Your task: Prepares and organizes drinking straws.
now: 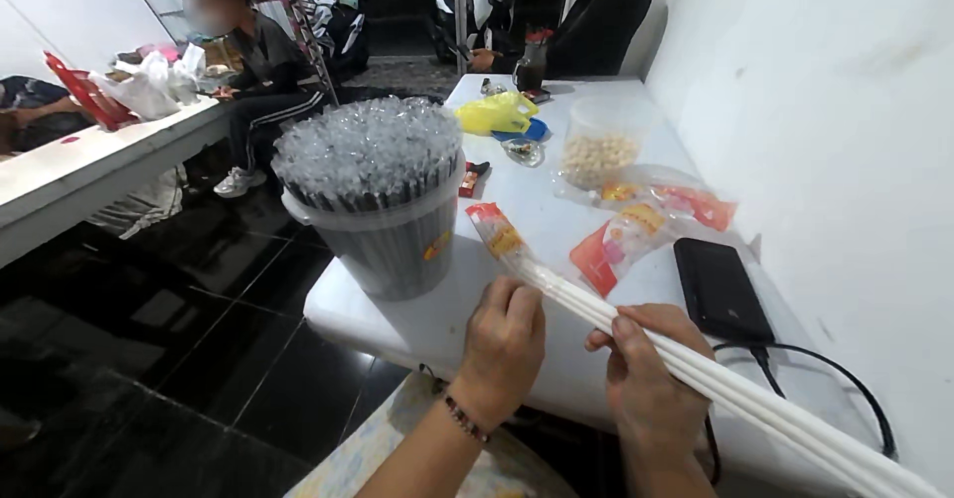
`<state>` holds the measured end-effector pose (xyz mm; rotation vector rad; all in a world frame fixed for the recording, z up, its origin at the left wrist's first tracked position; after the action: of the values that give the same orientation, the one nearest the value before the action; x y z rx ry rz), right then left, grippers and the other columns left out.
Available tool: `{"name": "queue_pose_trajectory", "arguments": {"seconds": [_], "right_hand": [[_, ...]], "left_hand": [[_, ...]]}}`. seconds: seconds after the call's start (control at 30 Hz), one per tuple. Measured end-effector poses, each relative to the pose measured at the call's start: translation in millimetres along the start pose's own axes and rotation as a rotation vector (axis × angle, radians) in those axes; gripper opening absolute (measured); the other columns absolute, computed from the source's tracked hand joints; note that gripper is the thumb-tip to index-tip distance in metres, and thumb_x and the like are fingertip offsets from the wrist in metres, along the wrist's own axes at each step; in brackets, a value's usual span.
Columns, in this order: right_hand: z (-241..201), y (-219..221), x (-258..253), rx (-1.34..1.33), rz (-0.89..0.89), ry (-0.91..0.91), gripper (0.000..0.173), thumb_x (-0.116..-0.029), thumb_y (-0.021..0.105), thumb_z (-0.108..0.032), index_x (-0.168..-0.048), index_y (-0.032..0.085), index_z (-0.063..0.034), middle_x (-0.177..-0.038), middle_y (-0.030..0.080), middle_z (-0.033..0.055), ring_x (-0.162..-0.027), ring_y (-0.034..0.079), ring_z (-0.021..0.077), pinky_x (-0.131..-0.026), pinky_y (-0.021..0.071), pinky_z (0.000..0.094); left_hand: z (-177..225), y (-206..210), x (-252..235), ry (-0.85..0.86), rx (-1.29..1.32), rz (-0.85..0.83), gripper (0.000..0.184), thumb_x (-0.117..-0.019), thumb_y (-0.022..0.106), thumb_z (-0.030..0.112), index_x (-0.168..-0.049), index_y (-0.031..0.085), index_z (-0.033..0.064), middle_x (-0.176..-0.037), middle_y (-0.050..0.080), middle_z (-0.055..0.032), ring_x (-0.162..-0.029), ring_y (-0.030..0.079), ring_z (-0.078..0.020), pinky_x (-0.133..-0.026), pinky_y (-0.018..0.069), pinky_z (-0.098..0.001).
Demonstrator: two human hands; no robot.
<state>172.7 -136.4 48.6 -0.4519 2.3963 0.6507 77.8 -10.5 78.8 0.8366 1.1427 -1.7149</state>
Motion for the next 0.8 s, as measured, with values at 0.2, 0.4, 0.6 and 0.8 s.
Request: {"name": "queue_pose_trajectory", "arguments": {"seconds": [0.2, 0.4, 0.6, 0.8], "right_hand": [[-8.7, 4.4, -1.9, 0.23, -0.173, -0.204, 0.012, -0.0944, 0.07, -0.016, -0.104, 0.071, -0.0222, -0.101, 0.062, -0.0107, -0.077, 0.065, -0.0023, -0.065, 0.0599, 0.0142], [-20.5, 11.5, -3.5, 0.377, -0.18, -0.422, 0.008, -0.0928, 0.069, -0.015, -0.1, 0.068, -0.0173, -0.1, 0.062, -0.0068, -0.085, 0.064, -0.004, -0.071, 0.0574, 0.0109], [-44.4, 14.3, -34.8, 0.378, -0.318, -0.36, 0.008, -0.0958, 0.069, -0.025, -0.101, 0.071, -0.0196, -0.096, 0.067, -0.0095, -0.083, 0.066, -0.0012, -0.072, 0.0586, 0.016], [-87.9, 46.5, -114.5, 0.25, -0.535, -0.179, 0.011, -0.0891, 0.068, -0.007, -0.097, 0.068, -0.0153, -0.086, 0.071, -0.0137, -0.067, 0.068, 0.001, -0.06, 0.0609, 0.0197]], "left_hand": [[-4.5, -1.2, -2.5, -0.038, 0.028, 0.013, 0.006, -0.0846, 0.064, 0.0, -0.083, 0.07, -0.002, -0.086, 0.07, -0.0161, -0.079, 0.068, -0.0177, -0.075, 0.056, -0.0199], [-4.4, 0.4, -5.0, -0.051, 0.069, 0.01, 0.007, -0.0857, 0.064, -0.001, -0.085, 0.07, -0.0027, -0.09, 0.071, -0.0168, -0.085, 0.07, -0.0196, -0.08, 0.057, -0.022], [-2.2, -7.8, -28.6, -0.034, 0.121, -0.099, 0.006, -0.0873, 0.065, 0.002, -0.087, 0.07, -0.002, -0.096, 0.071, -0.0164, -0.094, 0.071, -0.023, -0.082, 0.0588, -0.0308], [0.1, -21.7, -99.3, -0.189, 0.319, -0.357, 0.013, -0.0941, 0.062, 0.004, -0.098, 0.068, -0.0062, -0.09, 0.07, -0.013, -0.08, 0.068, -0.0128, -0.074, 0.057, -0.0278]]}}
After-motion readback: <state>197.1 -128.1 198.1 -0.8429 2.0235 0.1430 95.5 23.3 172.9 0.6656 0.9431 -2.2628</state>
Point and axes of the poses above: each hand's wrist, its own x-axis away from the middle knuckle, its own y-axis out of the palm, z = x × y, the point moved 7 cm from there along -x, towards the middle knuckle
